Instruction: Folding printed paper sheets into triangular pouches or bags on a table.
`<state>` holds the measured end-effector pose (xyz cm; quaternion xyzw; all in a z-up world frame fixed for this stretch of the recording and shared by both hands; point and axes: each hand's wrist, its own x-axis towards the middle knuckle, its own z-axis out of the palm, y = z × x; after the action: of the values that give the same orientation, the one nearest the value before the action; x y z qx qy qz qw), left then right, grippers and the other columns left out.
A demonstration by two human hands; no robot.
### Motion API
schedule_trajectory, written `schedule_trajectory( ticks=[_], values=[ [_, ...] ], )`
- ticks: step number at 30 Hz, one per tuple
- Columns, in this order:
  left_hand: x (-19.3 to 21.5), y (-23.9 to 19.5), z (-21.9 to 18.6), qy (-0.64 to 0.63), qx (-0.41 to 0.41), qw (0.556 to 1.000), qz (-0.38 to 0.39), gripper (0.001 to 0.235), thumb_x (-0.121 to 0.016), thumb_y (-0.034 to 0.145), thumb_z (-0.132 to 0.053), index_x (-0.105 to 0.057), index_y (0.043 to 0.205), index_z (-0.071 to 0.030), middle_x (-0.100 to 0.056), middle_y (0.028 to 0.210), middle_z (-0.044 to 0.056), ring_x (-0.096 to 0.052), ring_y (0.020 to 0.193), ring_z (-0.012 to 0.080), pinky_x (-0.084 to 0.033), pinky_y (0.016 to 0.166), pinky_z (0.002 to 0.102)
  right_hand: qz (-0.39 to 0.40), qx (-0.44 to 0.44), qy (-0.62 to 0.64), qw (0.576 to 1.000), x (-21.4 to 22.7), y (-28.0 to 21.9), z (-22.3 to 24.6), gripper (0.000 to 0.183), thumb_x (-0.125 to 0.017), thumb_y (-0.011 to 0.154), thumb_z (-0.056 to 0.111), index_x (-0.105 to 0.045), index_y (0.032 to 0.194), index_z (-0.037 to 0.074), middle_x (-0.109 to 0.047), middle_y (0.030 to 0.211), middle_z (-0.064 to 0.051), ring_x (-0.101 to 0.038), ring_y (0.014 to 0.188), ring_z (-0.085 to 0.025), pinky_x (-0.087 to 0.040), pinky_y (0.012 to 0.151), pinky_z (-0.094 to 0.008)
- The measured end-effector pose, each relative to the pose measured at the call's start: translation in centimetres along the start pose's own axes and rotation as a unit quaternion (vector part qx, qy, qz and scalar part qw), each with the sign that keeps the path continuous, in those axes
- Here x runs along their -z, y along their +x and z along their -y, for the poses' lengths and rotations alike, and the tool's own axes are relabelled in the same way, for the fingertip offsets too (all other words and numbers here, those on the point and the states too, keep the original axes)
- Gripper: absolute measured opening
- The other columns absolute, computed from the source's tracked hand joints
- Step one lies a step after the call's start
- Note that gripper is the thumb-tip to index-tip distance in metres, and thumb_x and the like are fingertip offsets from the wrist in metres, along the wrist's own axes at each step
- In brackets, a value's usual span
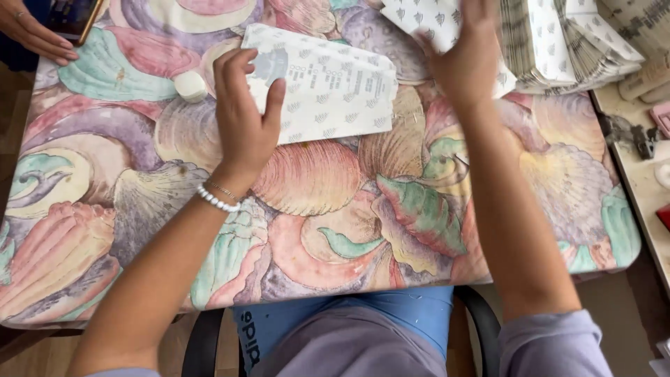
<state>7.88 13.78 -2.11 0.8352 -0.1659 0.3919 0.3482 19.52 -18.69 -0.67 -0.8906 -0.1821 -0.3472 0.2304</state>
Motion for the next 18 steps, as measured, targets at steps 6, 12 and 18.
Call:
schedule_trajectory(
  ticks=[6,12,18],
  values=[
    [1.9,-1.6,1.0,-0.001,-0.096,0.995,-0.015,0.032,-0.052,0.109,-0.021,-0.052,0.132,0.002,-0.048,0.125,0.014,-0.055,0.116,0.0358,-0.048,0.097,0.045,0.203,0.309,0.019,0.929,-4.3,-5.3,13.4,0.065,-0.086,0.078,0.022,-0.066,0.139,0.008,-0.070,0.123,-0.020,-0.070,0.110,-0.038,-0.061,0.090,-0.046],
    [3.7,-2.0,0.8,0.000,-0.182,0.983,-0.014,0.031,-0.064,0.102,-0.020,-0.061,0.125,0.000,-0.058,0.110,0.013,-0.061,0.098,0.0314,-0.045,0.088,0.045,0.210,0.251,0.037,0.944,-4.2,-6.1,13.3,0.031,-0.059,0.104,0.013,-0.070,0.133,0.006,-0.078,0.098,-0.014,-0.076,0.096,-0.025,-0.061,0.084,-0.031],
    [3.7,-2.6,1.5,-0.019,-0.140,0.990,-0.007,0.024,-0.069,0.100,-0.019,-0.067,0.115,-0.002,-0.063,0.102,0.009,-0.064,0.088,0.0283,-0.047,0.082,0.042,0.197,0.275,0.063,0.939,-5.0,-5.8,12.0,0.028,-0.071,0.100,0.020,-0.076,0.124,0.009,-0.079,0.107,-0.011,-0.075,0.106,-0.026,-0.061,0.088,-0.035]
  ],
)
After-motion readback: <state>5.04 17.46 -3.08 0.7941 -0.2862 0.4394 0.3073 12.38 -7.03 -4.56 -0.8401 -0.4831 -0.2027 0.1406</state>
